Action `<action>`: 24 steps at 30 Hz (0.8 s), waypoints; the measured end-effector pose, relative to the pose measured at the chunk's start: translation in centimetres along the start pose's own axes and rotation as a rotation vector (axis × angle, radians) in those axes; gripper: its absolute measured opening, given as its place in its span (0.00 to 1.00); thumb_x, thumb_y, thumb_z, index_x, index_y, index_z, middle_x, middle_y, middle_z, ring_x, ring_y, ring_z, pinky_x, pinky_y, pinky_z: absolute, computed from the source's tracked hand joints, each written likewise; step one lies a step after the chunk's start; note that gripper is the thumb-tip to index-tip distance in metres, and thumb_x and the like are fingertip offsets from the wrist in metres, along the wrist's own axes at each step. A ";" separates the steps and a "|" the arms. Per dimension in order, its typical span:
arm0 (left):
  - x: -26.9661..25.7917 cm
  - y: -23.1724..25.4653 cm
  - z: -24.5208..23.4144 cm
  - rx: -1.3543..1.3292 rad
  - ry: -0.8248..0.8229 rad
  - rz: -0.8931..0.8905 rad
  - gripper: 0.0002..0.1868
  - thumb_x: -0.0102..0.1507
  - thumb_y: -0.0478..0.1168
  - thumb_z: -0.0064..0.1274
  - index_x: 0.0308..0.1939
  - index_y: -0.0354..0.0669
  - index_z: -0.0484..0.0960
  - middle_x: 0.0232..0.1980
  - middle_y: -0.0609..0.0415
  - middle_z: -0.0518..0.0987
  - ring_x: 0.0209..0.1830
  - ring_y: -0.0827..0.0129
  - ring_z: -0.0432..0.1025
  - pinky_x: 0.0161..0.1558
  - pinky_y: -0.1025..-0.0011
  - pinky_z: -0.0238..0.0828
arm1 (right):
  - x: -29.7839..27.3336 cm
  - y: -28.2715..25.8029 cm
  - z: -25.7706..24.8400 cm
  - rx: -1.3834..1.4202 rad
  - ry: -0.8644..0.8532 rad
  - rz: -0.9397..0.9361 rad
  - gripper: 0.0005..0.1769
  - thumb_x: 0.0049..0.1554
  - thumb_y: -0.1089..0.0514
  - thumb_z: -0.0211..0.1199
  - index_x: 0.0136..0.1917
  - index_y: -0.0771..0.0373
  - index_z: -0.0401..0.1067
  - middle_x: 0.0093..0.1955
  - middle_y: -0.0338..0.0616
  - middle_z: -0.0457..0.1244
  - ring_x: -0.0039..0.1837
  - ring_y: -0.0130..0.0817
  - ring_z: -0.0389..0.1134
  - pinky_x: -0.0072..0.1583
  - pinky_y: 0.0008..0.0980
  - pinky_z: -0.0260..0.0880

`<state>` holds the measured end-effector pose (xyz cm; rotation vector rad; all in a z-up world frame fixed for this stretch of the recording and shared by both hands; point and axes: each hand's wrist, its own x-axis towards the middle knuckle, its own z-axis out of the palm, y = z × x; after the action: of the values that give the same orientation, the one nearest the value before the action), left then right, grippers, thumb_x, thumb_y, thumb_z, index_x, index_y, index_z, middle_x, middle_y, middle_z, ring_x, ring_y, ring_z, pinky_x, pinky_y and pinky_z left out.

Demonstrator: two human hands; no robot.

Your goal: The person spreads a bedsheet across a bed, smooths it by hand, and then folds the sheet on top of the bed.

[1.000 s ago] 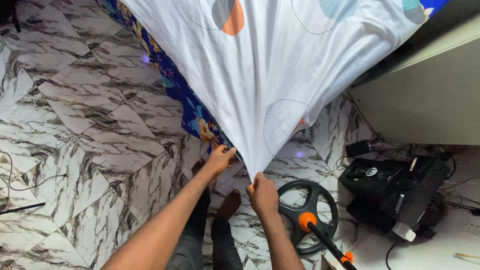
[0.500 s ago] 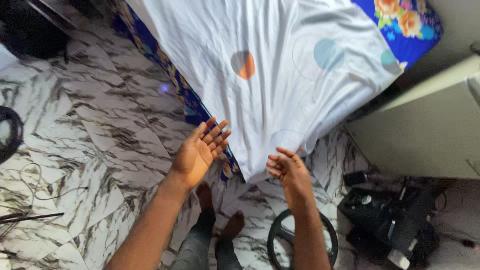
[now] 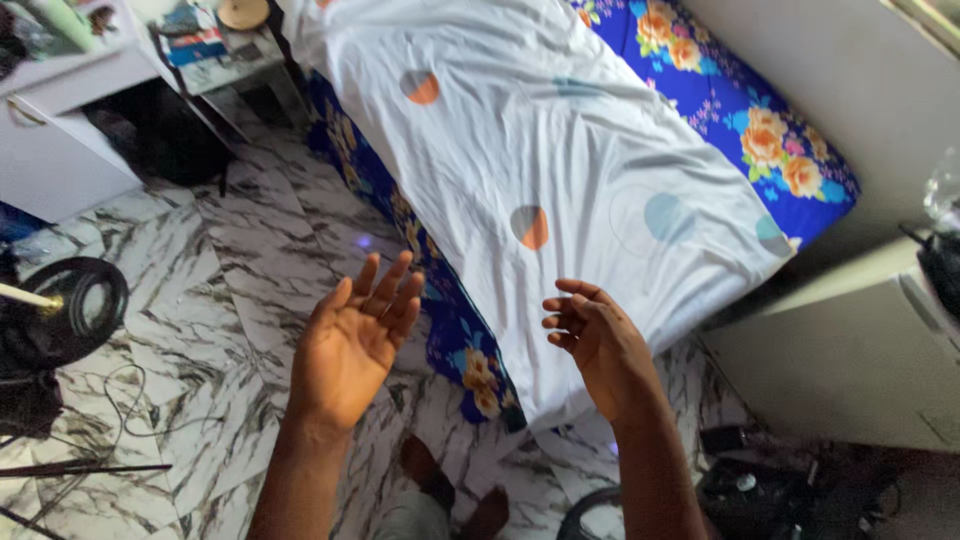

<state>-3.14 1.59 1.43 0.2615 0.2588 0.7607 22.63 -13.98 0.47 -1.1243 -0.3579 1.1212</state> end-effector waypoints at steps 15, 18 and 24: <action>-1.6 12.4 -1.4 -0.008 0.109 0.198 0.19 0.69 0.45 0.48 0.61 0.42 0.76 0.72 0.43 0.72 0.70 0.53 0.68 0.68 0.59 0.66 | 7.5 1.2 11.9 -0.046 -0.160 0.146 0.19 0.62 0.56 0.52 0.64 0.67 0.67 0.51 0.49 0.68 0.50 0.35 0.69 0.54 0.36 0.68; -1.1 14.4 -1.4 0.003 0.114 0.228 0.19 0.69 0.45 0.49 0.61 0.42 0.75 0.72 0.42 0.72 0.70 0.53 0.67 0.68 0.59 0.66 | 9.3 1.8 14.3 -0.033 -0.199 0.163 0.19 0.63 0.56 0.52 0.63 0.66 0.67 0.51 0.49 0.68 0.49 0.35 0.68 0.53 0.36 0.68; 1.4 17.7 -2.0 0.004 0.177 0.272 0.19 0.67 0.44 0.48 0.61 0.41 0.75 0.72 0.43 0.71 0.70 0.53 0.67 0.67 0.58 0.67 | 14.6 1.8 18.1 -0.058 -0.240 0.212 0.18 0.63 0.56 0.51 0.64 0.66 0.67 0.51 0.47 0.69 0.50 0.32 0.68 0.53 0.34 0.67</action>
<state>-14.17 15.16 5.14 0.2356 0.3977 1.0550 15.15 7.98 2.84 -1.0986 -0.4682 1.4473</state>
